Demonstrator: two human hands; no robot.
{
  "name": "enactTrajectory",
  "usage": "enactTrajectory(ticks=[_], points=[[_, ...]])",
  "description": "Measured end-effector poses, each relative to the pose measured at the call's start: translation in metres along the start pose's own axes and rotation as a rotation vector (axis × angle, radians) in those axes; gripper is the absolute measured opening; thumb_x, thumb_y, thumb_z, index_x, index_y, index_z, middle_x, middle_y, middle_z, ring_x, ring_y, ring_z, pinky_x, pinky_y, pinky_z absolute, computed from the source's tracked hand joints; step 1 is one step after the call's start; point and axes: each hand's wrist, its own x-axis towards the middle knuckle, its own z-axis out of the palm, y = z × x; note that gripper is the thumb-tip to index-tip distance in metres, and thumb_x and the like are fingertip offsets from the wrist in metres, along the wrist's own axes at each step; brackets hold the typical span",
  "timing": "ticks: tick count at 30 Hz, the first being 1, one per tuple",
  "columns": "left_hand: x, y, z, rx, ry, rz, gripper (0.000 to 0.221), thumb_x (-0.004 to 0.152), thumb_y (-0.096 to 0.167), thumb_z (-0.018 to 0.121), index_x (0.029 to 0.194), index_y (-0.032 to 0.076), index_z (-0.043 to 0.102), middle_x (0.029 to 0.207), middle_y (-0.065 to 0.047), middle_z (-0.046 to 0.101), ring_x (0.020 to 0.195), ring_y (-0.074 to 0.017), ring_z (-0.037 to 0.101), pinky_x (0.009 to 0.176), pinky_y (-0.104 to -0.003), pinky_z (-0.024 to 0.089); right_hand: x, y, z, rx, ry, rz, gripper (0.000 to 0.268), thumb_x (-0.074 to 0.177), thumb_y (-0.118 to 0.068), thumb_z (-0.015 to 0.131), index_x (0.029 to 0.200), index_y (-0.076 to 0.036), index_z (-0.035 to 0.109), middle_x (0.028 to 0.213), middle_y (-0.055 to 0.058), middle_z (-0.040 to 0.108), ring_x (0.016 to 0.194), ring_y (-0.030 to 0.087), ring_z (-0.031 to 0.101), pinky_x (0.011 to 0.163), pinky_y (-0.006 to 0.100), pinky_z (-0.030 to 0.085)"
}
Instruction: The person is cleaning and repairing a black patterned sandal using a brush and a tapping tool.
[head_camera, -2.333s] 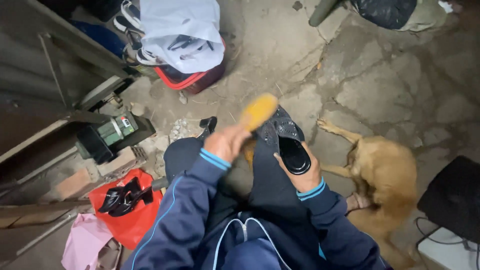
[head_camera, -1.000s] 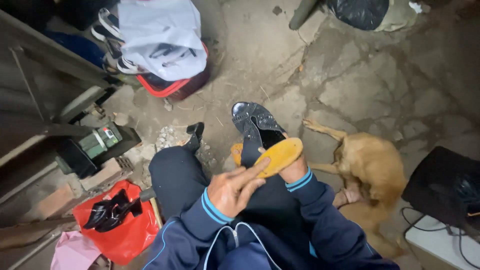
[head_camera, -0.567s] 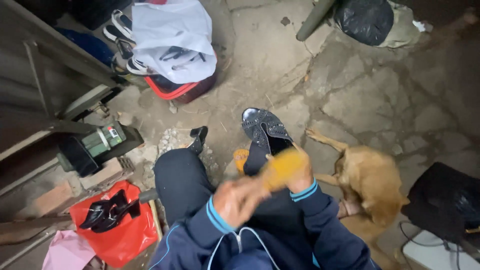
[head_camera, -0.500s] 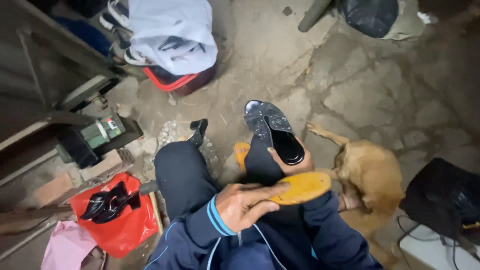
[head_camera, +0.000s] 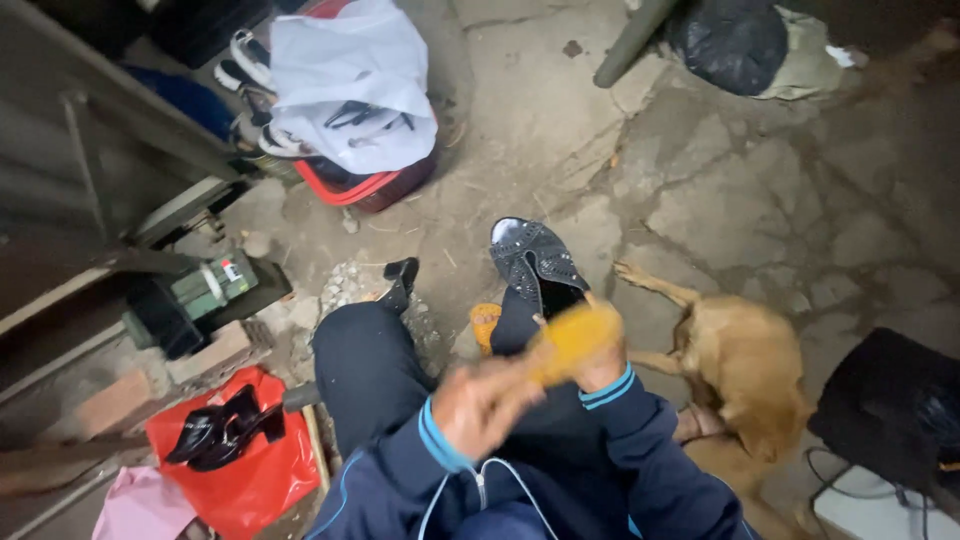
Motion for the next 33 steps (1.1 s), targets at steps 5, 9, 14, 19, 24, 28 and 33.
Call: enactTrajectory(ticks=[5,9,14,19,24,28,33], points=[[-0.004,-0.018,0.005,-0.039,-0.081,0.260,0.023,0.106,0.020,0.052,0.116,0.013,0.072,0.104,-0.014,0.075,0.085,-0.0324,0.069,0.079,-0.042,0.054,0.010,0.178,0.055,1.525,-0.254,-0.011,0.048,0.099,-0.014,0.072,0.145,-0.020,0.058,0.125,0.022,0.063,0.116,0.040,0.061,0.111,0.075,0.041],[0.019,-0.029,0.004,0.285,0.229,-0.011,0.041,0.100,0.027,0.064,0.141,0.026,0.064,0.094,-0.014,0.078,0.084,-0.0345,0.076,0.068,-0.046,0.061,0.008,-0.022,0.012,-0.141,0.064,0.215,0.088,0.056,-0.058,0.097,0.134,-0.032,0.066,0.126,-0.004,0.073,0.120,0.019,0.068,0.104,0.037,0.055],[0.013,-0.014,0.011,0.303,0.137,0.075,0.027,0.094,0.024,0.065,0.115,0.011,0.077,0.090,-0.017,0.078,0.077,-0.0396,0.074,0.066,-0.051,0.060,-0.003,-0.016,-0.005,-0.097,0.012,0.293,0.073,0.064,-0.037,0.096,0.126,-0.016,0.064,0.122,0.011,0.074,0.119,0.038,0.067,0.102,0.053,0.055],[0.018,-0.020,0.001,0.476,0.147,-0.006,0.037,0.100,0.041,0.060,0.136,0.033,0.067,0.078,-0.004,0.073,0.065,-0.0317,0.073,0.056,-0.042,0.060,0.000,-0.009,0.000,-0.131,0.008,0.223,0.073,0.067,-0.043,0.095,0.127,-0.016,0.065,0.119,0.012,0.075,0.117,0.035,0.068,0.098,0.052,0.057],[0.026,-0.081,0.000,0.554,0.159,-0.093,0.035,0.097,0.048,0.061,0.120,0.025,0.076,0.080,-0.010,0.075,0.070,-0.0371,0.074,0.060,-0.052,0.059,-0.005,-0.083,-0.014,-0.097,-0.004,0.149,0.056,0.077,-0.035,0.092,0.121,-0.010,0.068,0.113,0.023,0.074,0.110,0.046,0.068,0.087,0.058,0.060],[0.034,-0.085,-0.013,0.347,0.299,-0.158,0.042,0.099,0.032,0.067,0.140,0.021,0.066,0.103,-0.016,0.079,0.093,-0.0356,0.075,0.078,-0.045,0.062,-0.005,-0.075,-0.015,-0.125,0.013,0.216,0.059,0.074,-0.043,0.092,0.116,-0.011,0.066,0.111,0.021,0.075,0.109,0.042,0.070,0.091,0.058,0.059],[0.041,-0.101,-0.029,0.573,0.225,-0.218,0.041,0.103,0.039,0.057,0.141,0.025,0.064,0.091,-0.021,0.076,0.085,-0.0396,0.075,0.078,-0.052,0.062,-0.003,-0.078,-0.008,-0.138,0.037,0.184,0.060,0.076,-0.038,0.093,0.117,-0.003,0.067,0.109,0.027,0.074,0.105,0.048,0.070,0.084,0.060,0.060]])
